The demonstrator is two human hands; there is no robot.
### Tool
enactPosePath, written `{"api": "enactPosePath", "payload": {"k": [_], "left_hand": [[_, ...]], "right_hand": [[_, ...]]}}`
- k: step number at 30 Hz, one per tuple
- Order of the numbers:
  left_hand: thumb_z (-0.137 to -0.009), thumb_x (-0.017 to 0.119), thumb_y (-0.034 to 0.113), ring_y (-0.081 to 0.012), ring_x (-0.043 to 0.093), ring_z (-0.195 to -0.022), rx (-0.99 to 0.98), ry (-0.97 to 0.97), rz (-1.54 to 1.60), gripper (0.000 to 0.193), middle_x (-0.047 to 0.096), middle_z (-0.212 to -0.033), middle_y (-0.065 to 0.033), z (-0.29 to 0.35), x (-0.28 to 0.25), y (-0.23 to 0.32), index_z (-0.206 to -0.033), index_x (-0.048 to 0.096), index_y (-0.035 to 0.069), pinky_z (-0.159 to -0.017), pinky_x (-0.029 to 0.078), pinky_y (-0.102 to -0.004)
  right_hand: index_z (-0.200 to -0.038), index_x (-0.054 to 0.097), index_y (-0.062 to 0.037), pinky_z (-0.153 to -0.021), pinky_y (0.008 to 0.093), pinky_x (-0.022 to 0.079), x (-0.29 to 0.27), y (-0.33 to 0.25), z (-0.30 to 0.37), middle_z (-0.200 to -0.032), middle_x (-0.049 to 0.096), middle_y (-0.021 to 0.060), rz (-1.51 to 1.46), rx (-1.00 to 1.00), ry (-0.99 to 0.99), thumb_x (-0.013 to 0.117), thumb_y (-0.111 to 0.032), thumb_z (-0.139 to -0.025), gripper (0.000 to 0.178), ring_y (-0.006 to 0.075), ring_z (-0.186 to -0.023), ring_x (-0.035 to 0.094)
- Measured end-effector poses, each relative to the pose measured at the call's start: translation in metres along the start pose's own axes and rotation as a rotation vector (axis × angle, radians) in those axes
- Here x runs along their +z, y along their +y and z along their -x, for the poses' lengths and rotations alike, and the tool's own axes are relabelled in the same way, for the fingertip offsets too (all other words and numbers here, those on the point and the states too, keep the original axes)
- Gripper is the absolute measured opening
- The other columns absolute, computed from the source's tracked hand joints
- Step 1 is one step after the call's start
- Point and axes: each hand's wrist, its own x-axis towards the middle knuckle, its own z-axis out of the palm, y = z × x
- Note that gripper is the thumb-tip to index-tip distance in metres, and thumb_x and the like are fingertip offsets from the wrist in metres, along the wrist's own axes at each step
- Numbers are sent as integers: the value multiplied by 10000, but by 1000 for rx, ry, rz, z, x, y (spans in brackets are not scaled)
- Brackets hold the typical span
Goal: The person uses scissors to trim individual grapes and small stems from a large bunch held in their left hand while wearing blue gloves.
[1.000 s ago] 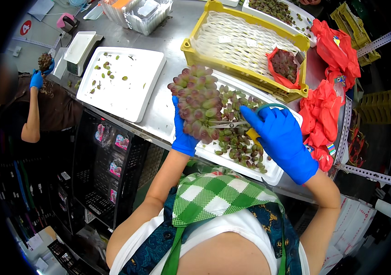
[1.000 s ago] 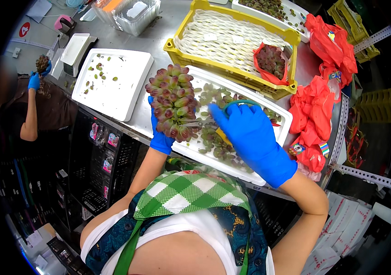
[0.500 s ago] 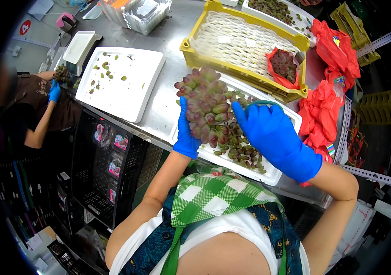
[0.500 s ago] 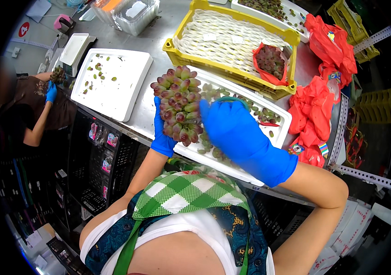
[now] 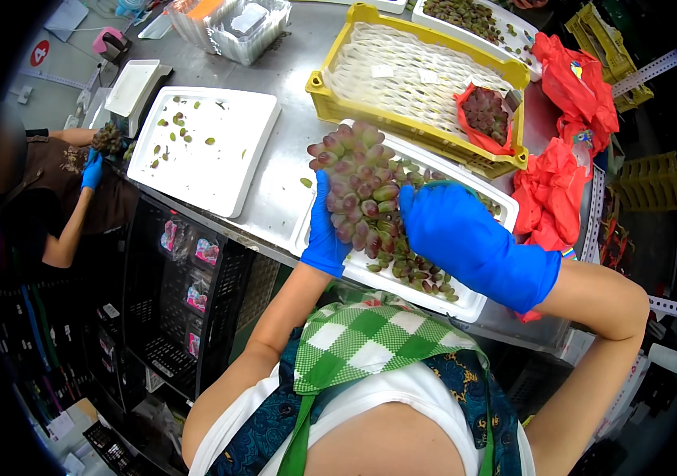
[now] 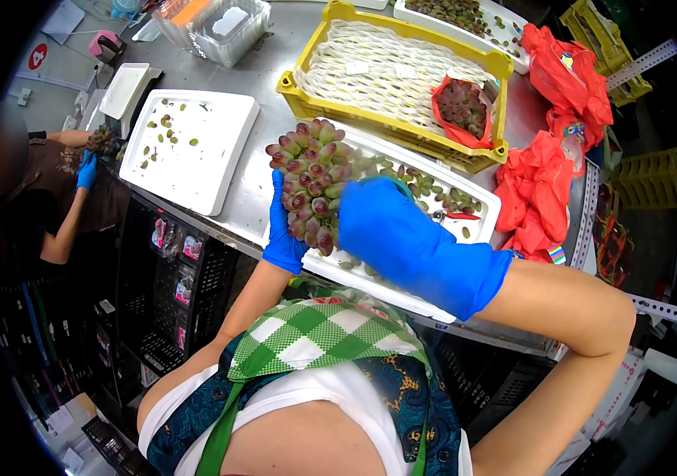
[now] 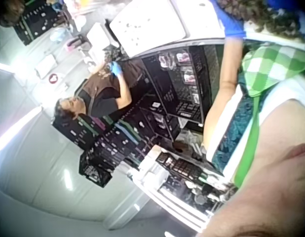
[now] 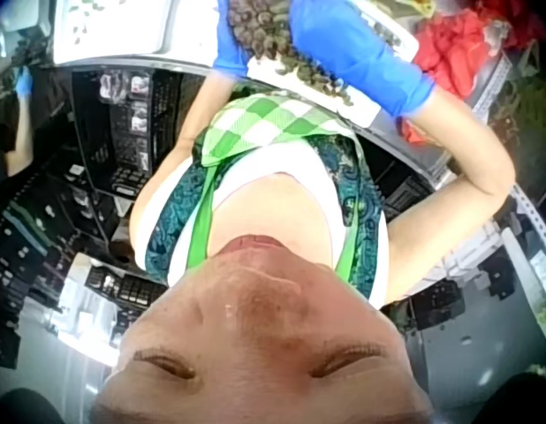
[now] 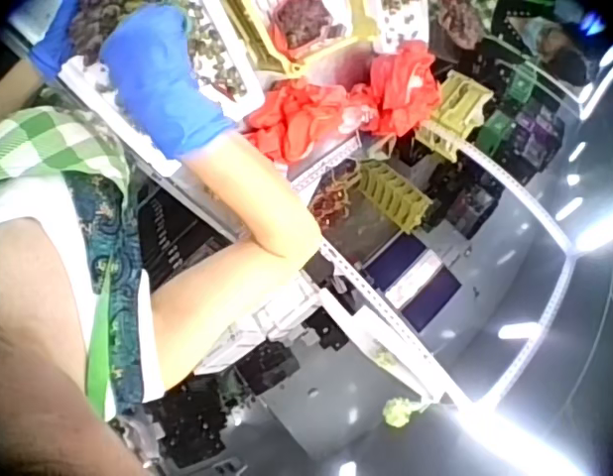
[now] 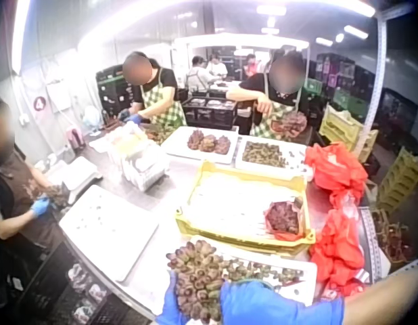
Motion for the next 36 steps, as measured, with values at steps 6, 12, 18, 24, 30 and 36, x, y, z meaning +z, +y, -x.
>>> {"api": "enactPosePath", "payload": {"k": [6, 12, 18, 24, 30, 36], "left_hand": [[-867, 280, 524, -288, 361, -1186, 2, -52, 40, 643, 312, -1322, -142, -2, 2, 3, -1328, 217, 80, -969, 330, -440], [-854, 298, 540, -315, 356, -1184, 91, 88, 18, 654, 291, -1329, -163, 2, -10, 9, -1322, 236, 86, -970, 320, -467], [-869, 362, 466, -273, 403, -1149, 117, 63, 13, 586, 371, -1281, -132, 4, -1, -3, -1296, 286, 71, -967, 334, -405], [-878, 368, 440, -262, 435, -1119, 156, 128, -33, 545, 419, -1239, -126, 10, -2, -5, -1263, 331, 57, -950, 358, -378], [-874, 356, 459, -267, 418, -1139, 116, 119, 10, 569, 399, -1256, -137, 9, -2, -6, -1275, 312, 57, -959, 351, -387], [-869, 270, 515, -306, 346, -1192, 78, 17, -5, 620, 299, -1328, -147, 5, 7, -4, -1329, 225, 102, -981, 317, -438]], "right_hand": [[-853, 506, -31, -476, 288, 378, 3, 4, 9, -572, 436, 43, -191, 50, 20, 524, -97, -701, 167, 167, -539, 487], [-1014, 504, -84, -548, 354, 432, 4, 7, 26, -688, 516, 101, -675, 320, -66, 587, -124, -664, 362, 255, -637, 544], [-1066, 515, -117, -652, 355, 451, 28, -46, 6, -866, 587, 103, -1094, 564, 359, 651, -110, -659, 429, 281, -750, 567], [-1016, 485, -102, -603, 339, 443, 40, -71, -14, -797, 583, 79, -1181, 744, 406, 660, -117, -639, 416, 267, -680, 565], [-983, 481, -44, -646, 271, 485, 55, -69, -9, -809, 576, 42, -1825, 994, 382, 612, -49, -744, 273, 129, -751, 570], [-1044, 504, -75, -629, 271, 445, 37, -61, 3, -833, 596, 71, -1905, 998, 386, 591, -68, -723, 332, 126, -678, 556]]}}
